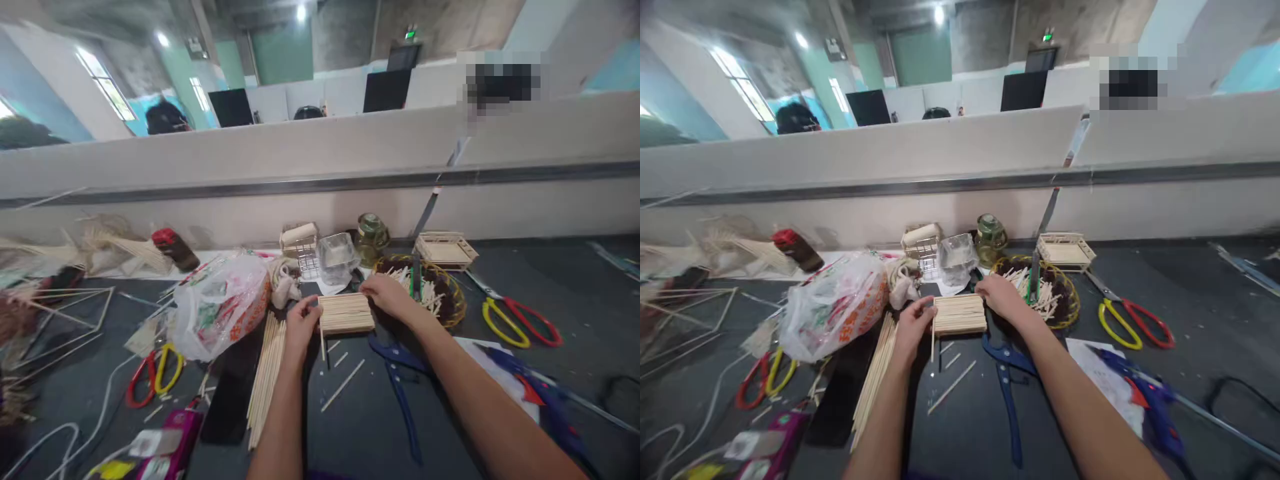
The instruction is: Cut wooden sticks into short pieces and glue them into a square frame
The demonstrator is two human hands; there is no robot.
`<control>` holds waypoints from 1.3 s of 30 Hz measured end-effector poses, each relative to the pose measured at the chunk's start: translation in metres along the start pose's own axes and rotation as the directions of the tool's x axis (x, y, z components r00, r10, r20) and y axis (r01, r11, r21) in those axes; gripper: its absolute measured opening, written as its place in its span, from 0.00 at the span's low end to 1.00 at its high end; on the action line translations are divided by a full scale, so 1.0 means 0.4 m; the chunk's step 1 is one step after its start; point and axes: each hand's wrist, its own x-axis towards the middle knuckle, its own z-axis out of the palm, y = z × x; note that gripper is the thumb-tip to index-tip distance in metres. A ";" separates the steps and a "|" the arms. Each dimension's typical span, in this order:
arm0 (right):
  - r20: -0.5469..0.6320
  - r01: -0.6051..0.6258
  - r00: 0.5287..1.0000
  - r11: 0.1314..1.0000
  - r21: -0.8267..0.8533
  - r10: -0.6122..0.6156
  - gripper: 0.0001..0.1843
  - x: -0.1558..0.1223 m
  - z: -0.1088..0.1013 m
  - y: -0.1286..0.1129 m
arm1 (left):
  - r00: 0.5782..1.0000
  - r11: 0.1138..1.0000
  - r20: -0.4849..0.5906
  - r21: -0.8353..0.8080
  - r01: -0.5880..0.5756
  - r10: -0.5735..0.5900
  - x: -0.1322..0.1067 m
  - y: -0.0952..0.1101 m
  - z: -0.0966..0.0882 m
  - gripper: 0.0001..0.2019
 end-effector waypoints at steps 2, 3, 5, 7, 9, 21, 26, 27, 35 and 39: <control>0.000 0.001 1.000 1.000 0.001 -0.001 0.14 0.000 -0.002 0.001 | 1.000 1.000 0.000 -0.007 -0.001 0.001 -0.003 0.001 -0.003 0.22; -0.001 0.001 1.000 1.000 0.002 -0.001 0.14 0.000 -0.002 0.001 | 1.000 1.000 0.000 -0.010 -0.002 0.002 -0.004 0.001 -0.004 0.22; -0.001 0.001 1.000 1.000 0.005 -0.001 0.14 -0.001 -0.003 0.000 | 1.000 1.000 0.001 -0.020 -0.004 0.004 -0.004 0.000 -0.004 0.22; -0.003 0.001 1.000 1.000 0.008 -0.001 0.14 -0.002 -0.004 -0.002 | 1.000 1.000 0.001 -0.029 -0.004 0.004 -0.004 -0.001 -0.003 0.22; -0.006 0.000 1.000 1.000 0.012 0.000 0.14 -0.003 -0.004 -0.004 | 1.000 0.999 -0.002 -0.037 0.000 0.000 -0.003 -0.001 -0.002 0.23; -0.011 -0.010 1.000 1.000 0.025 0.010 0.14 -0.004 -0.005 -0.006 | 1.000 0.999 0.008 -0.037 -0.007 0.007 -0.004 0.003 0.001 0.23; -0.010 -0.010 1.000 1.000 0.018 0.010 0.14 -0.004 -0.007 -0.007 | 1.000 0.999 0.009 -0.037 -0.001 0.001 -0.005 0.003 0.001 0.23; -0.010 -0.010 1.000 1.000 0.017 0.010 0.14 -0.004 -0.008 -0.008 | 1.000 0.999 0.008 -0.040 0.002 -0.001 -0.005 0.003 0.001 0.23; -0.008 -0.007 1.000 1.000 0.010 0.007 0.14 -0.006 -0.009 -0.010 | 1.000 0.999 -0.002 -0.054 0.002 -0.002 -0.004 0.003 0.001 0.22; -0.001 -0.010 1.000 1.000 0.009 0.010 0.15 -0.004 -0.009 -0.008 | 1.000 0.998 -0.003 -0.062 0.008 -0.008 -0.003 0.001 0.001 0.23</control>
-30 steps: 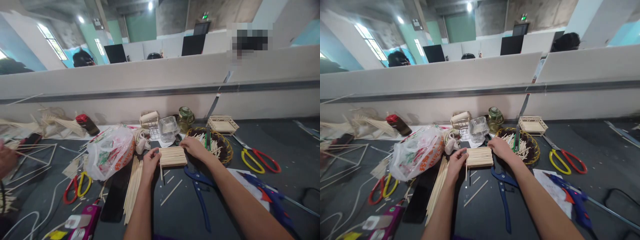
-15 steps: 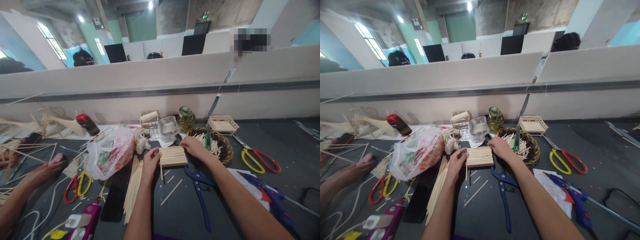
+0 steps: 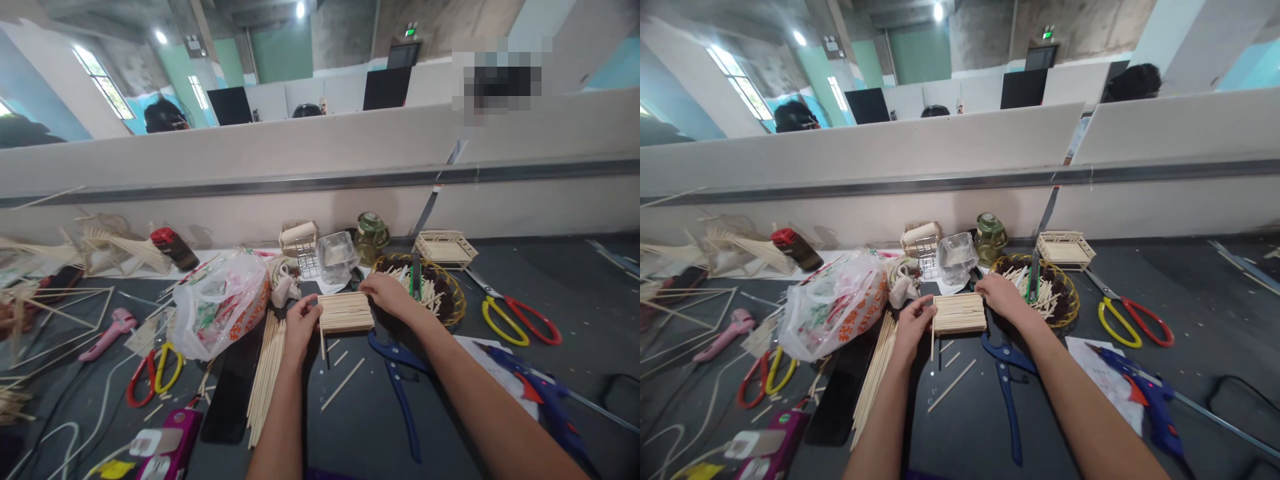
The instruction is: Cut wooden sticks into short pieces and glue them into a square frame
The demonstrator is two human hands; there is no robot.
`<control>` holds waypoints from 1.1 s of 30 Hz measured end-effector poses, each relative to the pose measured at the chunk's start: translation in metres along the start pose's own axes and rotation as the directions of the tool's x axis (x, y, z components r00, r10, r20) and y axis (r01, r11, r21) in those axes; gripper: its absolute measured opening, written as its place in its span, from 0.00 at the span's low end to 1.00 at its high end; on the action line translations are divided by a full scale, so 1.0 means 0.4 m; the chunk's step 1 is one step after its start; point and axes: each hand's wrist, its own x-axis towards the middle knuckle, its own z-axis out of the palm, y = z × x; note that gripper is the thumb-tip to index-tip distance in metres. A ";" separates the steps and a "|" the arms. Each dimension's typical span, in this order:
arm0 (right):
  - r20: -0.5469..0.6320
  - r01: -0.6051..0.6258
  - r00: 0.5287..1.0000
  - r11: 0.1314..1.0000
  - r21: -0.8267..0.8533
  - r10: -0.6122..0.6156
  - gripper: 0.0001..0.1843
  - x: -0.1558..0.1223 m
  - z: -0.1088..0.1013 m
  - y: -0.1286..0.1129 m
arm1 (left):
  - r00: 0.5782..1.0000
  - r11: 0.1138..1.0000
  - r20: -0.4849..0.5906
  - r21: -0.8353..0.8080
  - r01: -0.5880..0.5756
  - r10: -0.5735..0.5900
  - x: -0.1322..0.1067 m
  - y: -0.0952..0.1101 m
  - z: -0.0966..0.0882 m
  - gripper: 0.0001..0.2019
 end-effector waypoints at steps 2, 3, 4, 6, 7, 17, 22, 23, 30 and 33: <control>0.001 -0.003 1.000 1.000 0.000 0.003 0.15 0.000 0.000 0.001 | 1.000 1.000 0.002 0.002 0.002 -0.002 0.000 0.000 0.000 0.23; 0.002 -0.004 1.000 1.000 0.000 0.004 0.15 0.000 0.000 0.001 | 1.000 1.000 0.000 0.003 0.002 -0.002 -0.001 0.001 0.000 0.23; 0.002 -0.005 1.000 1.000 0.000 0.005 0.14 0.000 0.000 0.001 | 1.000 1.000 -0.001 0.004 0.001 -0.001 -0.001 0.001 0.000 0.23; 0.002 -0.006 1.000 1.000 0.000 0.006 0.14 0.000 -0.001 0.000 | 1.000 1.000 -0.002 0.003 0.002 -0.002 -0.002 0.002 0.000 0.23; 0.001 -0.006 1.000 1.000 0.001 0.006 0.14 -0.001 -0.001 -0.001 | 1.000 1.000 0.000 0.001 0.003 -0.003 -0.003 0.003 0.000 0.23; 0.009 0.005 1.000 1.000 0.003 -0.005 0.15 -0.001 -0.007 -0.004 | 1.000 1.000 0.004 -0.004 0.000 0.000 -0.005 0.007 0.002 0.23; 0.001 0.001 1.000 1.000 0.014 -0.001 0.14 0.000 0.003 0.002 | 1.000 1.000 0.005 0.011 -0.014 0.014 0.002 -0.004 -0.002 0.23; 0.000 -0.001 1.000 1.000 0.018 0.001 0.14 0.001 0.005 0.003 | 1.000 1.000 0.007 0.014 -0.017 0.016 0.003 -0.007 -0.003 0.24; -0.095 -0.035 0.995 0.998 0.048 0.039 0.12 -0.026 -0.027 -0.019 | 1.000 0.999 0.005 0.027 -0.021 0.021 0.003 -0.007 -0.002 0.23; -0.269 -0.065 0.953 0.960 0.273 0.141 0.11 -0.066 -0.029 -0.083 | 1.000 1.000 0.005 -0.002 -0.004 0.004 0.001 -0.003 0.000 0.23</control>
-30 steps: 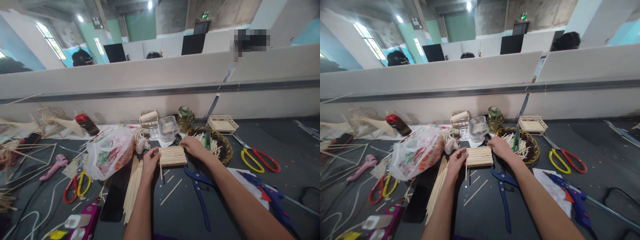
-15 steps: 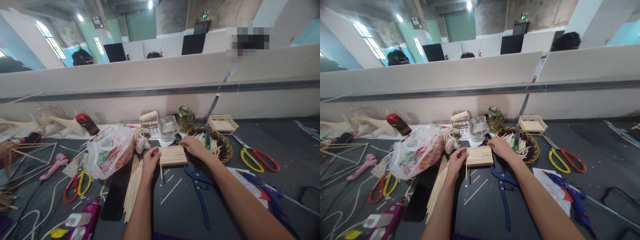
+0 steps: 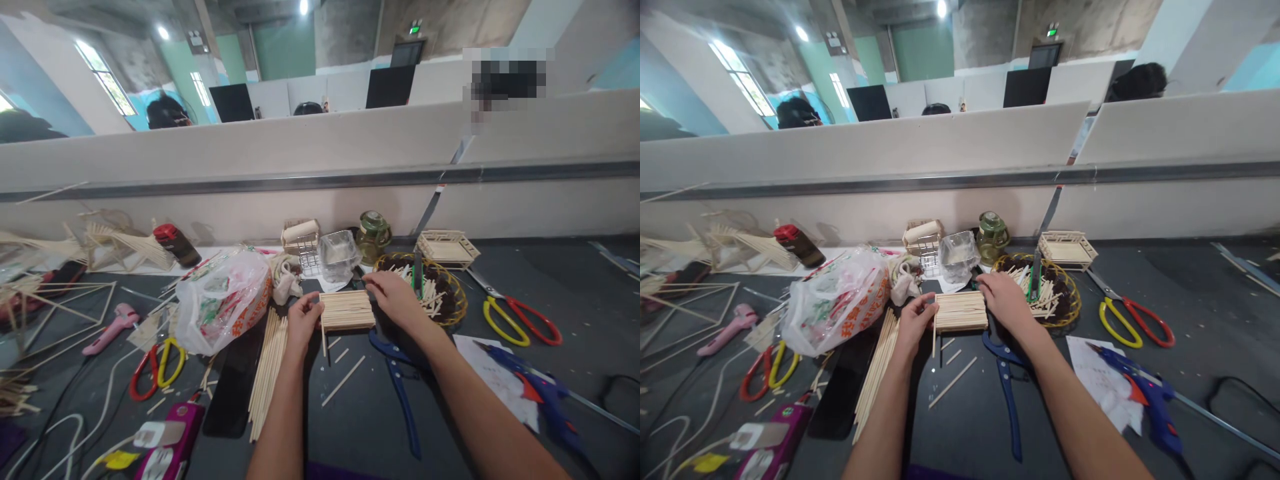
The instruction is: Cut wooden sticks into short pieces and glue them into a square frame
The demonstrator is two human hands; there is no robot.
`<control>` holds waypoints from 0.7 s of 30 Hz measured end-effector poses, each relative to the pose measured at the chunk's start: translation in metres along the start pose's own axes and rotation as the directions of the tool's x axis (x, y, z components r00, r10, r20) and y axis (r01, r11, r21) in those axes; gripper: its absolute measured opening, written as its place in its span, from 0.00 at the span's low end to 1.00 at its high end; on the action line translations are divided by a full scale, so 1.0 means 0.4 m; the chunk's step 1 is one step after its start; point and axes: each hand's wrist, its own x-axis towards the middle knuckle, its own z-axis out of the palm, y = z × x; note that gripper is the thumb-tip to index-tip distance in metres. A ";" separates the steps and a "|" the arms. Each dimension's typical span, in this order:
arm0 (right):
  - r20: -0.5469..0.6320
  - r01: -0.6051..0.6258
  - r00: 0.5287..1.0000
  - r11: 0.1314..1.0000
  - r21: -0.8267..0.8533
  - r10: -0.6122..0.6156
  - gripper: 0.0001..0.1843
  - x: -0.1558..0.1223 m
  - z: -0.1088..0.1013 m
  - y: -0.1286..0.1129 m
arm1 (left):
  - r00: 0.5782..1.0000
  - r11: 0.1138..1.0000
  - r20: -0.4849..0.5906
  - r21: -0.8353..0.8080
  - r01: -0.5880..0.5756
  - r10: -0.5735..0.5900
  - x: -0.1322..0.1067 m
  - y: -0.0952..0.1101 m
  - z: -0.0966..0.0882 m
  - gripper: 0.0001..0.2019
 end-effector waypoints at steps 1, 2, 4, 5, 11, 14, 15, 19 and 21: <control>-0.039 -0.054 0.997 0.987 0.150 0.061 0.10 -0.023 0.013 -0.026 | 1.000 1.000 0.001 -0.004 0.001 -0.001 -0.001 0.002 0.001 0.23; -0.006 -0.127 0.991 0.932 0.339 0.137 0.09 -0.048 0.033 -0.054 | 1.000 1.000 0.001 -0.006 -0.001 0.001 -0.002 0.004 0.001 0.23; 0.193 -0.345 0.935 0.640 0.687 0.297 0.09 -0.100 0.087 -0.109 | 1.000 1.000 -0.004 -0.001 -0.005 0.005 -0.004 0.008 0.002 0.23; 0.317 -0.434 0.895 0.446 0.783 0.315 0.11 -0.125 0.118 -0.134 | 1.000 1.000 -0.007 0.004 -0.007 0.007 -0.004 0.010 0.002 0.23; 0.713 -0.590 0.647 -0.415 0.693 0.270 0.10 -0.193 0.233 -0.202 | 1.000 0.998 -0.022 0.060 -0.021 0.023 -0.004 0.015 -0.001 0.21; 0.789 -0.602 0.574 -0.541 0.588 0.219 0.09 -0.184 0.237 -0.203 | 1.000 0.997 -0.010 0.069 -0.024 0.025 -0.003 0.012 -0.002 0.21; 0.795 -0.599 0.566 -0.555 0.577 0.216 0.08 -0.179 0.236 -0.202 | 1.000 0.997 -0.005 0.070 -0.021 0.022 -0.002 0.012 -0.003 0.21; 0.786 -0.575 0.586 -0.582 0.576 0.198 0.08 -0.164 0.238 -0.207 | 1.000 0.996 -0.001 0.082 -0.022 0.022 -0.001 0.013 -0.004 0.21; 0.782 -0.549 0.598 -0.620 0.560 0.177 0.07 -0.156 0.243 -0.211 | 1.000 0.995 -0.004 0.092 -0.024 0.024 -0.001 0.015 -0.005 0.21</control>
